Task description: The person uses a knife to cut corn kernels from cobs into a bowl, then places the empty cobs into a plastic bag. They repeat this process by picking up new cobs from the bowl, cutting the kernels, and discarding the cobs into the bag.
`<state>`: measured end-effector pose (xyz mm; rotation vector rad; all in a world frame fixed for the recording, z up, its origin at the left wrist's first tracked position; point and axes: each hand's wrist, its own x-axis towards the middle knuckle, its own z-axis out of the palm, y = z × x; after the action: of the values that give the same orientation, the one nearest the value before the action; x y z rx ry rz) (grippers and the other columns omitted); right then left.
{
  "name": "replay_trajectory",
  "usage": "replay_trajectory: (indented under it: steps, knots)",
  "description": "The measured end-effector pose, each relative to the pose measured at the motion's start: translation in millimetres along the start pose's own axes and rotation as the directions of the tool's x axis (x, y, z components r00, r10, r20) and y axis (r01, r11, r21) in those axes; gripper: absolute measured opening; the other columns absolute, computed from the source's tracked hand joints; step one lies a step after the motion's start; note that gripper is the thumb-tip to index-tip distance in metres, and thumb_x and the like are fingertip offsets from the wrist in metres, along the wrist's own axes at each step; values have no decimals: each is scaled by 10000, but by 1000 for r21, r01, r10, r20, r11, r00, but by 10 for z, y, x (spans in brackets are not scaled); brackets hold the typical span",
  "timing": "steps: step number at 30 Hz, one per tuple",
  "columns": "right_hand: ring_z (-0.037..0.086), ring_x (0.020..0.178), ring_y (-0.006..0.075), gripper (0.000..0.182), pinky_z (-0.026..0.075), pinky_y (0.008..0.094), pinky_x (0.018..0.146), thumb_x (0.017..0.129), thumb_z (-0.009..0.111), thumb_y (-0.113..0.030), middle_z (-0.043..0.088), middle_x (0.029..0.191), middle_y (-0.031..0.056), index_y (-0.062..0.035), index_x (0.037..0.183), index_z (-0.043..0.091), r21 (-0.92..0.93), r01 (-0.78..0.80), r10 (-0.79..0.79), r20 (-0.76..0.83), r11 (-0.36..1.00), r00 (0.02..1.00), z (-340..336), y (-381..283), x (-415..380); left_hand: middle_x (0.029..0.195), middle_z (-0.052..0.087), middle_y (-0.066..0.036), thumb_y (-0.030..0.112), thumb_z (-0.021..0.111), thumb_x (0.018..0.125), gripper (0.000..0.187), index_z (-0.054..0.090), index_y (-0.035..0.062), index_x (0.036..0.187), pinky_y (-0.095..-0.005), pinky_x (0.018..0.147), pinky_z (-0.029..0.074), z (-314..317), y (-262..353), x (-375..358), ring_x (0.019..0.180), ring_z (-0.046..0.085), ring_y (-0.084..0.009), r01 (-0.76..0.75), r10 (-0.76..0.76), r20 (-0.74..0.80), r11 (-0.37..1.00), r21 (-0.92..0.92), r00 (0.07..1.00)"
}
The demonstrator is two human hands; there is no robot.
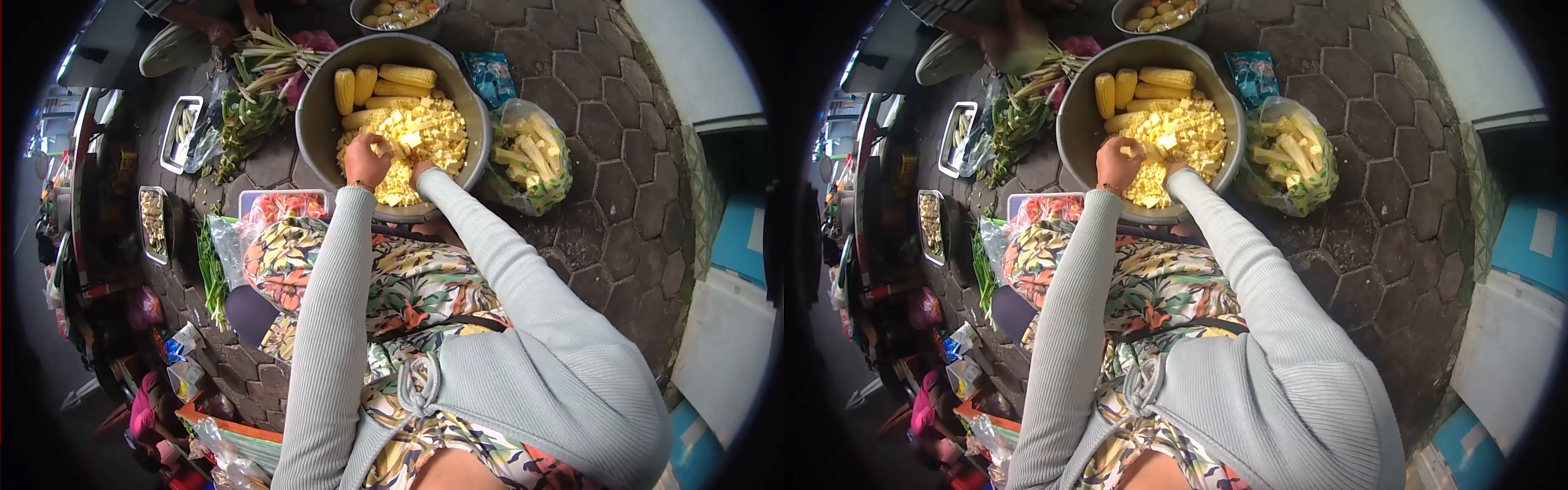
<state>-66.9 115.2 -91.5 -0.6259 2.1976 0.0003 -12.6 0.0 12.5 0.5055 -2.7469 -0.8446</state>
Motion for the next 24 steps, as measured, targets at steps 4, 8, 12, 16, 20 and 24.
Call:
replay_trajectory:
  steps: [4, 8, 12, 16, 20, 24]
  knots:
    - [605, 831, 286, 329, 493, 354, 691, 765, 421, -207, 594, 926, 204, -12, 955, 606, -276, 241, -235, 52, 931, 970, -388, -2, -576, 903, 603, -133, 146, 679, 607, 280, 617, 39, 858, -318, 705, 466, -15, -73, -33, 758, 606, -255, 121, -120, -97, 993, 7, 988]
    - [591, 518, 259, 302, 491, 354, 525, 800, 392, -199, 592, 674, 194, 29, 824, 587, 273, -12, -33, 160, 962, 987, -428, 195, -855, 859, 597, -160, 168, 666, 594, 306, 607, 19, 855, -347, 736, 450, 38, -74, -31, 819, 575, -288, 322, -335, -85, 937, -137, 939]
    - [529, 391, 254, 321, 468, 364, 467, 838, 373, -208, 548, 547, 162, 52, 741, 534, 524, -35, 15, 43, 851, 999, -551, 154, -1338, 816, 605, -163, 157, 661, 588, 320, 602, 6, 864, -343, 723, 457, 62, -107, -8, 784, 583, -299, 276, -290, -89, 951, -139, 953]
    - [568, 725, 380, 280, 451, 438, 665, 833, 404, -221, 570, 730, 249, 28, 878, 523, 357, 237, -59, -443, 904, 895, -487, 84, -1425, 782, 621, -130, 131, 677, 576, 322, 615, 26, 874, -303, 684, 468, -15, -19, -8, 713, 605, -240, 78, -84, -35, 986, -146, 996]
    - [572, 724, 379, 259, 444, 461, 651, 835, 419, -224, 574, 716, 239, 18, 919, 452, 396, 229, -29, -451, 889, 892, -519, -86, -1342, 773, 612, -160, 88, 680, 574, 325, 603, -18, 872, -308, 654, 475, -25, -5, 9, 693, 606, -251, 121, -123, 7, 967, -226, 992]
    - [578, 729, 370, 264, 450, 457, 635, 845, 409, -240, 583, 750, 223, 7, 933, 441, 363, 239, -49, -461, 901, 886, -517, -142, -1264, 741, 619, -147, 117, 711, 552, 354, 608, -29, 857, -295, 614, 481, -31, -28, -17, 640, 608, -221, 59, -65, -22, 977, -204, 998]
